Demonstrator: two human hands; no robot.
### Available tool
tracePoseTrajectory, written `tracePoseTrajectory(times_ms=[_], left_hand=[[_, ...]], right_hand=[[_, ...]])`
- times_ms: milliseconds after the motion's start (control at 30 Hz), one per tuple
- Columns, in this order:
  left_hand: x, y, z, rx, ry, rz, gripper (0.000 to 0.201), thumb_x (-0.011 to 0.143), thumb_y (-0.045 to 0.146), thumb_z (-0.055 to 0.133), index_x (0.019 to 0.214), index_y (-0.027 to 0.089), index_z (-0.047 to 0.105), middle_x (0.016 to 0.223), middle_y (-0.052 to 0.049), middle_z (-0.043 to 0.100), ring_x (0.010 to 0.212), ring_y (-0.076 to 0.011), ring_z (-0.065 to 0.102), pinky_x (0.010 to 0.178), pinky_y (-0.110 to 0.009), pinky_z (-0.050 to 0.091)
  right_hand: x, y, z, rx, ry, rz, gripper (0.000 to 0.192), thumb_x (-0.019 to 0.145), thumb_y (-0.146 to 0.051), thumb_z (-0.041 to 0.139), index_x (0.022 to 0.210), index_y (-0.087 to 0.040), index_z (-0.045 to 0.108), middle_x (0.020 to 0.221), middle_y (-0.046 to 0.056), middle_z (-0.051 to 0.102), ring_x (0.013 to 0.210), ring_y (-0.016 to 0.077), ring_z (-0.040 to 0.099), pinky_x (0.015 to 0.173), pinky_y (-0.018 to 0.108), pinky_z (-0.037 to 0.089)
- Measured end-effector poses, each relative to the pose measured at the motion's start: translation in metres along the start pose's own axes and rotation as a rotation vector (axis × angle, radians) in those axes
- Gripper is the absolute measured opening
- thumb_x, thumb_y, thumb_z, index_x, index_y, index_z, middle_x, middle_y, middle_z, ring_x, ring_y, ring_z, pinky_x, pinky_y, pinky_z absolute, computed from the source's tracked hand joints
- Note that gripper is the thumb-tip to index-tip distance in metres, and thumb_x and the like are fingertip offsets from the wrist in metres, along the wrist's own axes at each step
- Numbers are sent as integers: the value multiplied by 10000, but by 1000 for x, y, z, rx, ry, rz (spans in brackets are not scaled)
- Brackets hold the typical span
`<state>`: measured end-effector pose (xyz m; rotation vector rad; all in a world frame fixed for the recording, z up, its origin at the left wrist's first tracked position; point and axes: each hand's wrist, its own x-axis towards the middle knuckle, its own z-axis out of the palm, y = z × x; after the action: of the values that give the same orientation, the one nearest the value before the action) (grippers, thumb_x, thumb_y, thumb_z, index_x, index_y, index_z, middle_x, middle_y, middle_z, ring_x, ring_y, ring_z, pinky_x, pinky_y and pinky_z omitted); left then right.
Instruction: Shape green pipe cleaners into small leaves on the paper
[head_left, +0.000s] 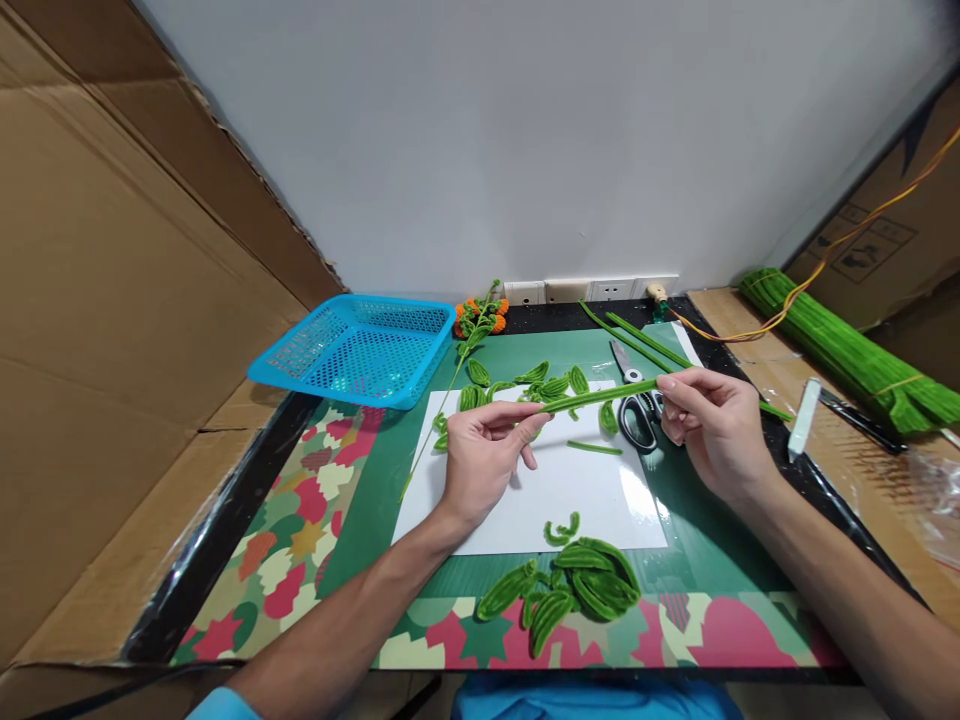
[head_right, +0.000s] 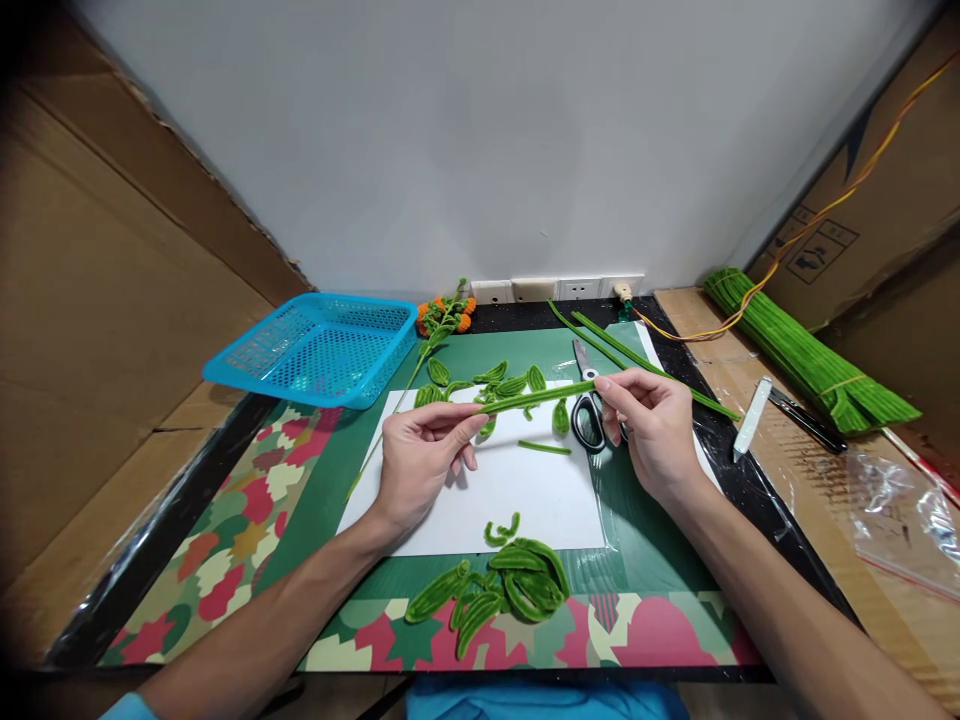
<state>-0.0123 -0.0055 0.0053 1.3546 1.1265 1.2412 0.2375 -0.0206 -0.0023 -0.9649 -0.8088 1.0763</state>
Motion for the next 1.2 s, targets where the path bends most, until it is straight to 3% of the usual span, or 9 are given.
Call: tracePoseTrajectory(times_ms=[133, 500, 667, 1200], left_hand=[[0, -1, 0, 9, 5, 55, 267, 792, 277, 901, 1024, 153, 856, 783, -64, 805, 444, -93, 643, 402, -187, 481], [-3, 1, -1, 22, -14, 82, 225, 833, 281, 875, 1026, 167, 870, 742, -67, 809, 446, -85, 616, 417, -186, 490], [-6, 1, 1, 3, -42, 92, 260, 848, 280, 867, 1092, 191, 861, 838, -89, 839, 451, -83, 617, 424, -192, 506], [-7, 2, -1, 15, -39, 113, 179, 825, 265, 879, 982, 179, 879, 818, -95, 836, 461, -120, 643, 463, -249, 555]], right_hand=[[1, 0, -1, 6, -12, 28, 210, 764, -282, 923, 705, -156, 767, 522, -38, 546, 406, 60, 444, 365, 189, 347], [1, -1, -2, 13, -19, 77, 221, 748, -288, 934, 696, -158, 763, 523, -39, 539, 405, 64, 450, 364, 192, 342], [1, -1, -2, 11, -27, 86, 228, 738, -290, 939, 686, -160, 758, 527, -39, 540, 402, 62, 441, 358, 192, 335], [0, -1, 0, 14, -16, 106, 230, 726, -289, 935, 677, -160, 751, 526, -41, 531, 401, 60, 430, 364, 200, 324]])
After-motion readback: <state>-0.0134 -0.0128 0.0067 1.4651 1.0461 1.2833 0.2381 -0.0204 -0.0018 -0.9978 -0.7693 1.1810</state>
